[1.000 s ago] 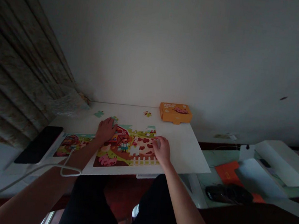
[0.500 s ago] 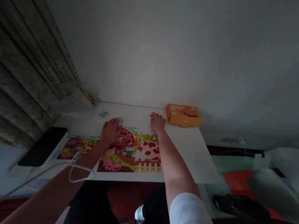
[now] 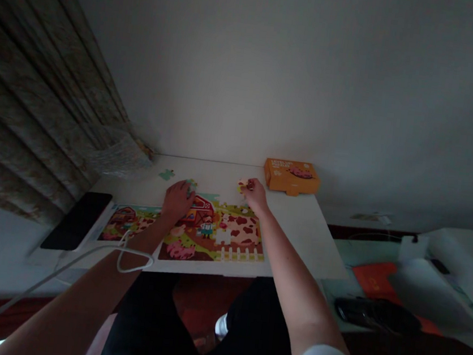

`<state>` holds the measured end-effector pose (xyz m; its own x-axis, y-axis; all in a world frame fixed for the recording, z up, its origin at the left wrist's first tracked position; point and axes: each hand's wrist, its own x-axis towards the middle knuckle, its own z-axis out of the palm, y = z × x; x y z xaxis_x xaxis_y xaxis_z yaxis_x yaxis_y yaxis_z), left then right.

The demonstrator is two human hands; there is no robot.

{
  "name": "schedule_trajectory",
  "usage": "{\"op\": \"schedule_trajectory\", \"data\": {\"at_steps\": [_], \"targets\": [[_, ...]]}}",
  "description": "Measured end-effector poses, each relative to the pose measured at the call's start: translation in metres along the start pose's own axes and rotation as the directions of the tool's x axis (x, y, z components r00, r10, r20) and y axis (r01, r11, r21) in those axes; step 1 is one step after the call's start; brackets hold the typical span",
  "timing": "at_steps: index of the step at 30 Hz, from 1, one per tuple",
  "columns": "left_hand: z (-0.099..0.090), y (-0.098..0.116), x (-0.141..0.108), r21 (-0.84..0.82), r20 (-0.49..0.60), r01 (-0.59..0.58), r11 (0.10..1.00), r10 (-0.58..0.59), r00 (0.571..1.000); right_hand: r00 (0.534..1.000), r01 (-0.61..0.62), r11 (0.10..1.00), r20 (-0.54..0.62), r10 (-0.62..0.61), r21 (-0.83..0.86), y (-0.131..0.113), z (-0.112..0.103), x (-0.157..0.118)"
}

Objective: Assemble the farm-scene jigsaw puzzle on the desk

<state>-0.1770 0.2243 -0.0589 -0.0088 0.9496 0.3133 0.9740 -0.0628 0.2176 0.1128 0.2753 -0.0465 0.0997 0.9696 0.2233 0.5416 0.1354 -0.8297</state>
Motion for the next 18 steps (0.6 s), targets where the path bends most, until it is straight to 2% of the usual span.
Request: {"op": "schedule_trajectory", "data": {"at_steps": [1,2,4,7,9,12,14,16,18], "targets": [[0.0,0.0,0.0,0.0,0.006,0.005,1.0,-0.005,1.0,1.0,-0.023,0.998,0.017,0.023,0.052,-0.003,-0.005,-0.018],[0.0,0.0,0.001,-0.002,0.012,0.01,1.0,-0.01,1.0,0.996,-0.089,0.973,0.05,0.08,0.214,-0.006,-0.01,-0.038],[0.0,0.001,0.001,-0.009,0.018,0.015,1.0,-0.015,1.0,0.981,-0.193,0.877,0.099,0.166,0.441,-0.013,-0.017,-0.079],[-0.001,0.003,0.002,0.003,0.021,0.001,1.0,-0.001,1.0,0.967,-0.246,0.77,0.102,0.232,0.589,-0.021,-0.022,-0.131],[-0.005,0.005,0.002,0.026,0.025,-0.017,1.0,0.017,1.0,0.966,-0.251,0.742,0.107,0.237,0.621,-0.025,-0.022,-0.154],[-0.014,0.009,0.001,0.062,0.033,-0.069,0.996,0.067,0.997,0.97,-0.237,0.741,0.111,0.217,0.628,-0.028,-0.021,-0.173],[-0.022,0.014,0.0,0.067,0.051,-0.152,0.986,0.149,0.987,0.97,-0.236,0.738,0.108,0.217,0.633,-0.029,-0.02,-0.179],[-0.029,0.024,-0.001,0.032,0.051,-0.217,0.976,0.216,0.975,0.967,-0.248,0.733,0.109,0.232,0.634,-0.03,-0.02,-0.183],[-0.033,0.04,-0.006,-0.07,0.019,-0.221,0.973,0.223,0.975,0.962,-0.264,0.738,0.117,0.245,0.621,-0.031,-0.019,-0.187]]}}
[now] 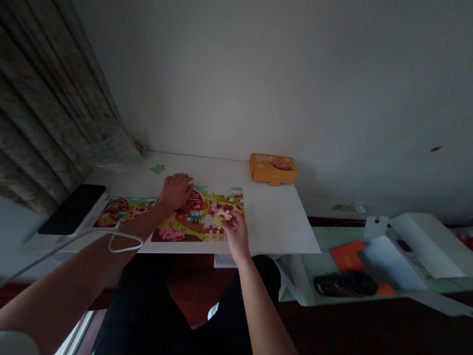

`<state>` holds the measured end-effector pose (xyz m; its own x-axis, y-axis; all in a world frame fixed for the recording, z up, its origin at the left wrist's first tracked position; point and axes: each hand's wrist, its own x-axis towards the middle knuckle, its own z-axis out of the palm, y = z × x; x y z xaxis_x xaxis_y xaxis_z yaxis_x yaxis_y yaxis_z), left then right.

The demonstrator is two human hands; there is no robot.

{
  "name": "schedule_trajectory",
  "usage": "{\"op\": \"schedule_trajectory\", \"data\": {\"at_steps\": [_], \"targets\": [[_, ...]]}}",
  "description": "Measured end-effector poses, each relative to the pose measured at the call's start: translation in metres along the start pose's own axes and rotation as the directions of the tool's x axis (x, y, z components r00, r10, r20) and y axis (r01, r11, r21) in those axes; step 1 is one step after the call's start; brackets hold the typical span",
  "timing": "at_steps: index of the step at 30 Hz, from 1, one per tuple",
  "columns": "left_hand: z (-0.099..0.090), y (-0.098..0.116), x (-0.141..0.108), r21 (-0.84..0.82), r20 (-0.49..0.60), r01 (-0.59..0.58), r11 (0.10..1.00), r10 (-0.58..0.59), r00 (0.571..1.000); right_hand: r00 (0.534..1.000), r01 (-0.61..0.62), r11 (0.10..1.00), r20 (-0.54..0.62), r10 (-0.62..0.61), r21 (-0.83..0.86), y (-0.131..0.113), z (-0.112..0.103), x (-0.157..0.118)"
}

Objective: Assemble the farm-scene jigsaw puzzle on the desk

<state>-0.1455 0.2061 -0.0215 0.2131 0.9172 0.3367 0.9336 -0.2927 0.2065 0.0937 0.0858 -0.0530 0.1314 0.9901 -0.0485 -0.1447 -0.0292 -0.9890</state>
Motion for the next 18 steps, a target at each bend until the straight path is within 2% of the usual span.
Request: {"op": "schedule_trajectory", "data": {"at_steps": [2,3,5,7,9,10,14,18], "targets": [[0.0,0.022,-0.005,-0.201,-0.006,0.032,0.979,-0.034,0.999,1.0,-0.011,1.0,0.009,0.012,-0.02,0.0,0.001,-0.003],[0.001,0.034,-0.009,-0.334,0.024,0.045,0.942,-0.04,0.999,1.0,-0.009,1.0,0.018,0.01,-0.029,0.0,0.001,-0.003],[0.004,0.056,-0.022,-0.592,0.142,0.094,0.801,-0.01,0.99,0.999,0.019,0.998,0.041,-0.017,-0.053,-0.001,0.0,-0.003],[0.008,0.072,-0.038,-0.756,0.21,0.112,0.645,0.077,0.975,0.996,0.064,0.994,0.071,-0.058,-0.086,-0.003,-0.002,0.0],[0.012,0.081,-0.055,-0.826,0.231,0.143,0.545,0.096,0.968,0.991,0.095,0.988,0.101,-0.083,-0.12,-0.004,-0.004,0.003],[0.013,0.084,-0.063,-0.843,0.242,0.174,0.51,0.07,0.968,0.99,0.102,0.985,0.114,-0.087,-0.136,-0.005,-0.005,0.005],[0.017,0.089,-0.08,-0.897,0.283,0.315,0.312,-0.144,0.948,0.988,0.119,0.978,0.118,-0.1,-0.173,-0.002,-0.003,0.008],[0.016,0.1,-0.081,-0.935,0.315,0.352,0.052,-0.337,0.887,0.991,0.113,0.99,0.087,-0.105,-0.086,0.005,0.009,0.002]]}}
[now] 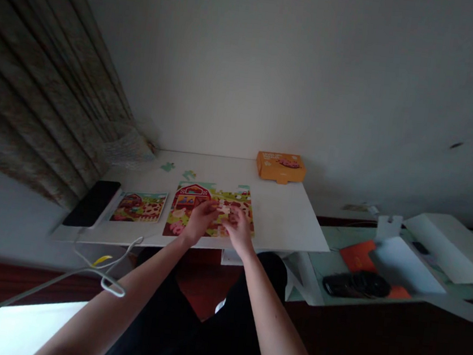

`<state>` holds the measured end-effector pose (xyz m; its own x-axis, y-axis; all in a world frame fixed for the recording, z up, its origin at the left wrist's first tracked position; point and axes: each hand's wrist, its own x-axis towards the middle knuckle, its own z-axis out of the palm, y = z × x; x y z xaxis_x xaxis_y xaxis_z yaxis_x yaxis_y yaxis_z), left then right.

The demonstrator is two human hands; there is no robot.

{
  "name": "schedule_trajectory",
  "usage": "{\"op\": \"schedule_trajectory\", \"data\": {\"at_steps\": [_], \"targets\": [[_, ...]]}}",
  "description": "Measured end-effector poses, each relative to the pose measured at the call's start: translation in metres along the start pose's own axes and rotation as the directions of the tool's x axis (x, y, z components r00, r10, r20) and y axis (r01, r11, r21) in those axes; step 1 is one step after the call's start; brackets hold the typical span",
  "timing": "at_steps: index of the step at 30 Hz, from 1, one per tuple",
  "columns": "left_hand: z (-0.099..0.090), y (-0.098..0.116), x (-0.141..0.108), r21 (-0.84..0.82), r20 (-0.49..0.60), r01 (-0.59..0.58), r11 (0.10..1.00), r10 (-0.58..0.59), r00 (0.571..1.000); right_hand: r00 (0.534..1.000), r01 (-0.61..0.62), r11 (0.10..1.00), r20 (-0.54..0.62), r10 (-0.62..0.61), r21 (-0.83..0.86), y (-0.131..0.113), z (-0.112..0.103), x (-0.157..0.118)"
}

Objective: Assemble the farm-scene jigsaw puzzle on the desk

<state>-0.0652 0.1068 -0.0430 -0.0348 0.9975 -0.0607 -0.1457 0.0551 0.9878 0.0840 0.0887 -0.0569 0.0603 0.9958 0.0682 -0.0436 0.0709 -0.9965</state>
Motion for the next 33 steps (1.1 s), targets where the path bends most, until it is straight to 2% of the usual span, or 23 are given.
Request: {"op": "schedule_trajectory", "data": {"at_steps": [4,8,11,13,15,18,22,27,30,33], "targets": [[0.014,0.001,-0.01,-0.186,-0.121,0.092,0.978,-0.116,0.986,0.997,-0.004,1.0,-0.072,0.005,0.017,0.006,0.009,-0.005],[0.021,-0.003,-0.022,-0.226,-0.1,0.101,0.969,-0.126,0.987,0.992,-0.007,1.0,-0.123,0.007,0.004,0.008,0.007,-0.002],[0.018,-0.003,-0.028,-0.03,-0.045,0.056,0.998,-0.057,0.997,0.991,-0.011,1.0,-0.13,0.009,-0.019,0.005,0.002,0.001],[0.012,0.0,-0.029,0.163,-0.041,-0.056,0.985,0.064,0.997,0.993,-0.022,1.0,-0.118,0.019,-0.02,0.001,-0.002,0.005],[0.003,0.005,-0.028,0.31,-0.031,-0.183,0.933,0.203,0.979,0.996,-0.037,0.999,-0.079,0.036,-0.015,-0.003,-0.006,0.008],[-0.009,0.014,-0.024,0.423,0.1,-0.309,0.852,0.294,0.95,0.998,-0.057,0.997,0.025,0.058,-0.043,-0.011,-0.013,0.013],[-0.021,0.022,-0.017,0.473,0.306,-0.393,0.789,0.271,0.913,0.987,-0.011,0.997,0.16,0.024,-0.077,-0.02,-0.02,0.021],[-0.033,0.022,-0.005,0.515,0.587,-0.61,0.602,0.271,0.763,0.957,-0.034,0.996,0.284,0.057,-0.086,-0.02,-0.023,0.035],[-0.038,0.023,-0.002,0.521,0.663,-0.681,0.515,0.258,0.703,0.928,-0.068,0.992,0.36,0.1,-0.102,-0.018,-0.023,0.043],[-0.04,0.027,-0.003,0.573,0.683,-0.722,0.388,0.261,0.682,0.906,-0.071,0.984,0.401,0.132,-0.163,-0.015,-0.022,0.048]]}}
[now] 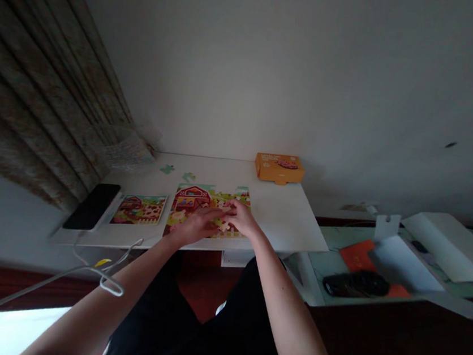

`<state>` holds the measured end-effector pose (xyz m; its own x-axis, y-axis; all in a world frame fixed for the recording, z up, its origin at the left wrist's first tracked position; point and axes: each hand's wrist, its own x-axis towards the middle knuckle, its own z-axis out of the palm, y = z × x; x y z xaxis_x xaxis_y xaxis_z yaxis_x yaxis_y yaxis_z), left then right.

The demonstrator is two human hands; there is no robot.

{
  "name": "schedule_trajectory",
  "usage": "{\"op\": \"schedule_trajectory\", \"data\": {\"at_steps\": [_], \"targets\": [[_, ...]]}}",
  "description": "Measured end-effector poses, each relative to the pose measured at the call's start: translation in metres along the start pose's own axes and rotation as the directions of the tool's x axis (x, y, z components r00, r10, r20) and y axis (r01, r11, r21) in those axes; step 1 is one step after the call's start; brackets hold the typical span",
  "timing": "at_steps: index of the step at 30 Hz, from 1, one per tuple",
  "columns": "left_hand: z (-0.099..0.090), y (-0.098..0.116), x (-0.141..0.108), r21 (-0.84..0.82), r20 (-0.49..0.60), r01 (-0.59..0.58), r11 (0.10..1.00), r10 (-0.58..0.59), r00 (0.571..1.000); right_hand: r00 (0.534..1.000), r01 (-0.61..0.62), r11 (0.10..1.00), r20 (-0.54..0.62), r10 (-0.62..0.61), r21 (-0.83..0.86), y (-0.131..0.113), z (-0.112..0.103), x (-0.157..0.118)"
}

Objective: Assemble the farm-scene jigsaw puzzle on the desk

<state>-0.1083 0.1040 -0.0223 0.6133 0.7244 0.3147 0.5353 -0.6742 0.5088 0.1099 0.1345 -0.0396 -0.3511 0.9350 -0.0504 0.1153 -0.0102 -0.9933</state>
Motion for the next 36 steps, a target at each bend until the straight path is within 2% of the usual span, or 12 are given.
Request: {"op": "schedule_trajectory", "data": {"at_steps": [3,5,7,10,12,16,23,26,36], "targets": [[-0.003,-0.001,0.0,0.168,0.007,0.014,0.986,-0.016,1.0,0.999,0.037,0.989,-0.022,-0.041,-0.141,0.003,-0.002,0.0],[-0.002,-0.003,0.001,0.24,0.013,0.053,0.969,-0.058,0.998,0.983,0.07,0.936,-0.134,-0.122,-0.344,0.007,-0.006,-0.002],[0.001,-0.008,0.002,0.285,0.008,0.095,0.954,-0.101,0.995,0.943,0.045,0.813,-0.245,-0.227,-0.581,0.013,-0.011,-0.007],[0.009,-0.015,0.004,0.314,0.01,0.125,0.941,-0.135,0.991,0.906,-0.009,0.629,-0.272,-0.324,-0.777,0.024,-0.015,-0.014],[0.013,-0.018,0.003,0.312,0.017,0.127,0.942,-0.139,0.99,0.905,-0.024,0.584,-0.265,-0.331,-0.812,0.029,-0.015,-0.016],[0.02,-0.02,-0.001,0.289,0.004,0.119,0.95,-0.126,0.992,0.907,-0.031,0.579,-0.267,-0.327,-0.815,0.032,-0.013,-0.016],[0.035,0.005,-0.014,0.325,0.04,0.064,0.943,-0.081,0.996,0.905,-0.016,0.587,-0.261,-0.335,-0.81,0.031,-0.013,-0.017],[0.041,0.016,-0.019,0.337,0.056,0.073,0.939,-0.097,0.994,0.901,-0.017,0.587,-0.267,-0.342,-0.809,0.031,-0.012,-0.018],[0.045,0.024,-0.022,0.374,0.04,0.101,0.922,-0.124,0.991,0.905,-0.02,0.586,-0.264,-0.334,-0.81,0.031,-0.012,-0.018]]}}
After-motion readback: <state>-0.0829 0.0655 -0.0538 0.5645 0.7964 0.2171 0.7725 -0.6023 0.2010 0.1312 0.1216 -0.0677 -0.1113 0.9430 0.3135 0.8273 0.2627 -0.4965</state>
